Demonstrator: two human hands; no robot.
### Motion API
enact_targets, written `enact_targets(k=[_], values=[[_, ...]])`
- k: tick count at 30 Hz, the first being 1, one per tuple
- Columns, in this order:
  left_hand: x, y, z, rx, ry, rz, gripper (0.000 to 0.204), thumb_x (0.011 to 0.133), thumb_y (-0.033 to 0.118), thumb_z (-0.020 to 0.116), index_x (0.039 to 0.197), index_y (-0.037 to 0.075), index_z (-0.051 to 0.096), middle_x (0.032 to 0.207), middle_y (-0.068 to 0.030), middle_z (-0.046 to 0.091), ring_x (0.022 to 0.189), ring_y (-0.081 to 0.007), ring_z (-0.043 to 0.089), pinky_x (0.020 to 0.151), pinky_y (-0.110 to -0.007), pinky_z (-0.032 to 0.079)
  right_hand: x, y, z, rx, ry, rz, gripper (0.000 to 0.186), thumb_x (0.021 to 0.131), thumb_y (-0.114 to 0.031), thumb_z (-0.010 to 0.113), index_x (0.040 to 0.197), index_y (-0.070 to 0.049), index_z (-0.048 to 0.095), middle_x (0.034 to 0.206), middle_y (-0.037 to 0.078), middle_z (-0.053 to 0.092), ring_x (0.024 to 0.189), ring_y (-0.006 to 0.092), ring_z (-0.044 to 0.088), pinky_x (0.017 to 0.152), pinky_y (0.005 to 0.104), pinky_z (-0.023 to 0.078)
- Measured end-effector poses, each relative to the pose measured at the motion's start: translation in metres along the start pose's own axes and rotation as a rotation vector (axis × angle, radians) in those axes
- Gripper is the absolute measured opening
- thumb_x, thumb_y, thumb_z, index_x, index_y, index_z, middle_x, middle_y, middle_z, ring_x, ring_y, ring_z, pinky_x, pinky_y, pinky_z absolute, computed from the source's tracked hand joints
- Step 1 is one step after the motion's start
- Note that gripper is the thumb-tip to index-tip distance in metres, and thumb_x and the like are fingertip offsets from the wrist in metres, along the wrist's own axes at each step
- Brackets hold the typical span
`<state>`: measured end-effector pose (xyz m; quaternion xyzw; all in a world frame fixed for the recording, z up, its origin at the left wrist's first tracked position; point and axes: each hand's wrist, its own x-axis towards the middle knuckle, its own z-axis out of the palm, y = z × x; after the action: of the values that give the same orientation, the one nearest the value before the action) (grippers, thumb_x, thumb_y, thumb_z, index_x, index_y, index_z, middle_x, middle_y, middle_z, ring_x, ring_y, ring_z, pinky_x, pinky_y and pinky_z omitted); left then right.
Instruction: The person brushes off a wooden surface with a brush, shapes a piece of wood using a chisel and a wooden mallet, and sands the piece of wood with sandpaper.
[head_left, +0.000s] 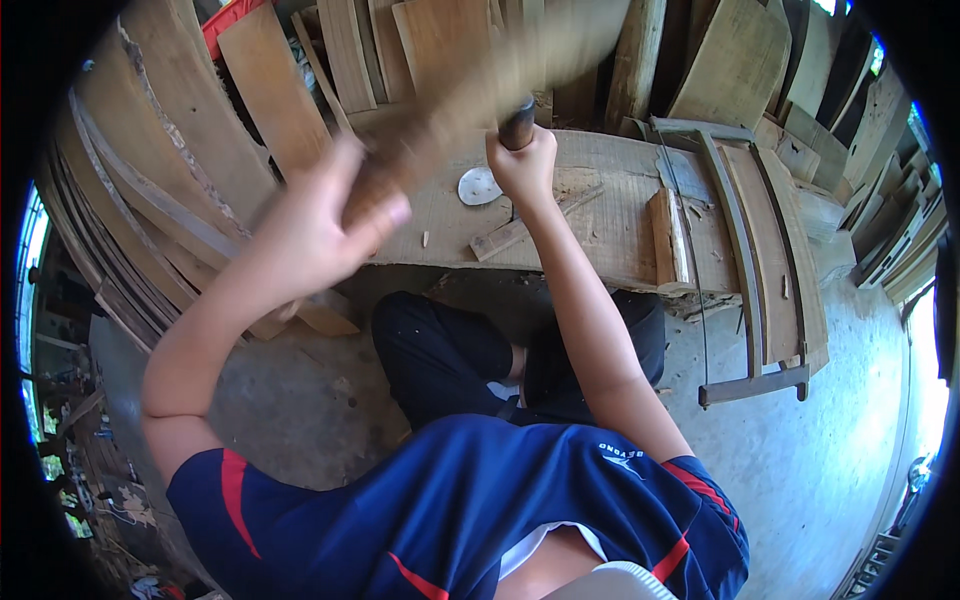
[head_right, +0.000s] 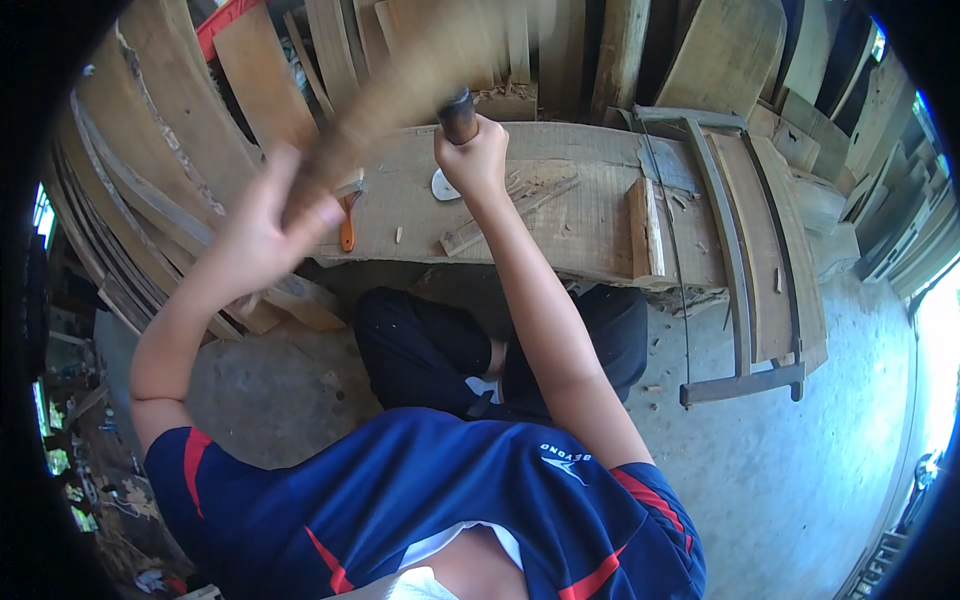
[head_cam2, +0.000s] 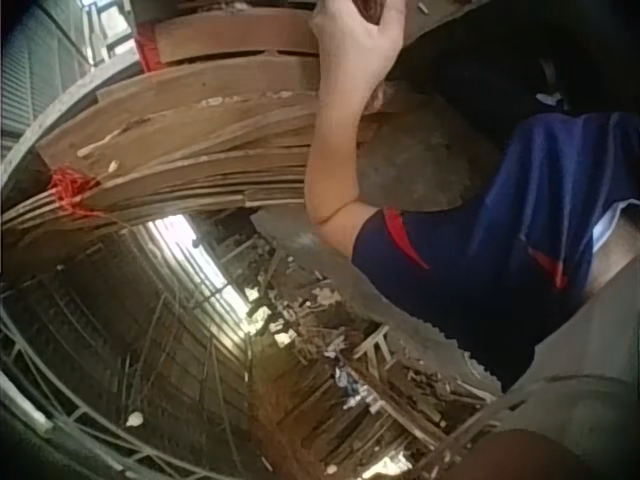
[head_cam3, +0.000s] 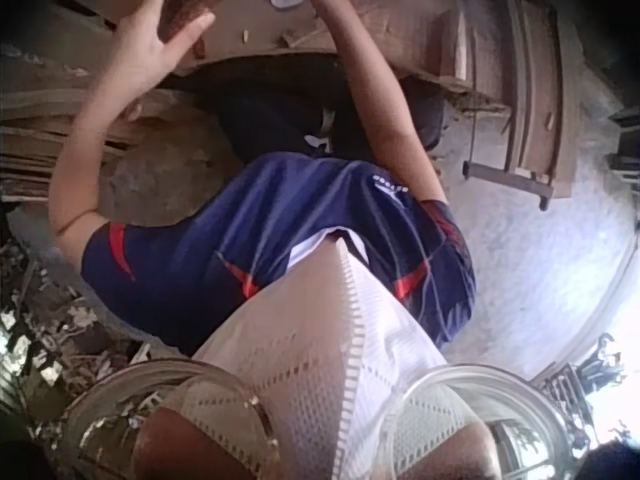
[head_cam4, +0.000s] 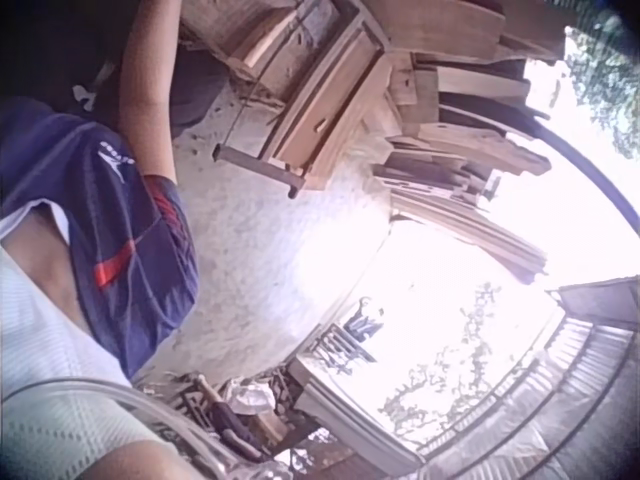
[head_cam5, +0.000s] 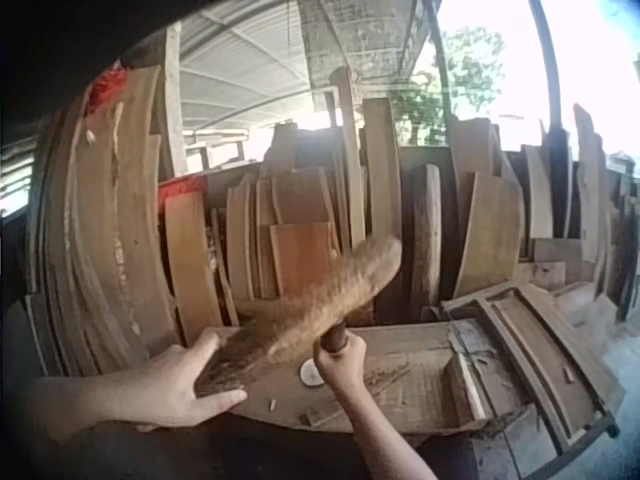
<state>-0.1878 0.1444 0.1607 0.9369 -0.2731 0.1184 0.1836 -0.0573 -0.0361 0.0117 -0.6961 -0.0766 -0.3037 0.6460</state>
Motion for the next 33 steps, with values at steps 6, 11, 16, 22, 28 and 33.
enact_targets(k=[6,11,16,22,28,33], values=[[-0.017,0.007,-0.008,-0.257,-0.166,-0.157,0.045,0.084,0.021,0.066,0.114,-0.003,0.041,0.088,-0.0186,0.061,0.084,-0.0206,0.062,0.074,-0.036,0.047,-0.001,0.011,0.001,0.034,0.041,-0.077,0.022,0.069,-0.013,0.065,0.062,0.005,0.055,0.054,0.02,0.054,0.051,0.028,0.061,0.052,0.0332,0.045],[-0.063,-0.002,0.043,-0.635,-0.05,-0.521,0.048,0.087,0.023,0.064,0.122,-0.002,0.042,0.084,-0.006,0.06,0.06,-0.0106,0.057,0.054,-0.025,0.049,-0.01,0.002,-0.005,0.046,0.032,-0.044,0.021,0.069,-0.011,0.064,0.061,0.004,0.054,0.052,0.016,0.053,0.048,0.0154,0.054,0.051,0.0319,0.044],[-0.099,-0.008,0.163,-1.195,0.031,-0.82,0.043,0.088,0.028,0.063,0.113,0.004,0.038,0.065,-0.0045,0.053,0.046,-0.0105,0.053,0.04,-0.025,0.045,-0.016,0.006,-0.015,0.105,0.049,-0.041,0.019,0.07,-0.009,0.063,0.06,0.003,0.052,0.05,0.006,0.049,0.054,0.0058,0.045,0.05,0.0282,0.041],[-0.142,-0.016,0.276,-0.572,0.012,-0.681,0.043,0.087,0.033,0.062,0.107,0.001,0.04,0.061,-0.0072,0.054,0.045,-0.0139,0.055,0.04,-0.028,0.045,-0.019,0.002,-0.017,0.15,0.033,-0.043,0.029,0.079,-0.012,0.067,0.057,-0.001,0.051,0.052,-0.003,0.049,0.052,0.0032,0.044,0.047,0.0236,0.037],[-0.127,-0.011,0.253,-1.066,-0.107,-0.903,0.045,0.087,0.035,0.062,0.108,0.002,0.041,0.059,-0.0055,0.052,0.043,-0.0124,0.053,0.039,-0.026,0.044,-0.021,0.008,-0.023,0.183,0.004,-0.034,0.034,0.082,-0.012,0.066,0.055,-0.004,0.048,0.052,-0.006,0.045,0.05,0.0027,0.04,0.045,0.0223,0.032],[-0.128,-0.016,0.252,-1.188,-0.107,-0.924,0.044,0.088,0.037,0.061,0.109,0.004,0.041,0.057,-0.0042,0.05,0.041,-0.0114,0.051,0.039,-0.025,0.043,-0.033,0.015,-0.038,0.322,0.017,-0.05,0.033,0.083,-0.009,0.064,0.055,-0.006,0.047,0.052,-0.005,0.047,0.046,0.0045,0.042,0.045,0.0214,0.033]])
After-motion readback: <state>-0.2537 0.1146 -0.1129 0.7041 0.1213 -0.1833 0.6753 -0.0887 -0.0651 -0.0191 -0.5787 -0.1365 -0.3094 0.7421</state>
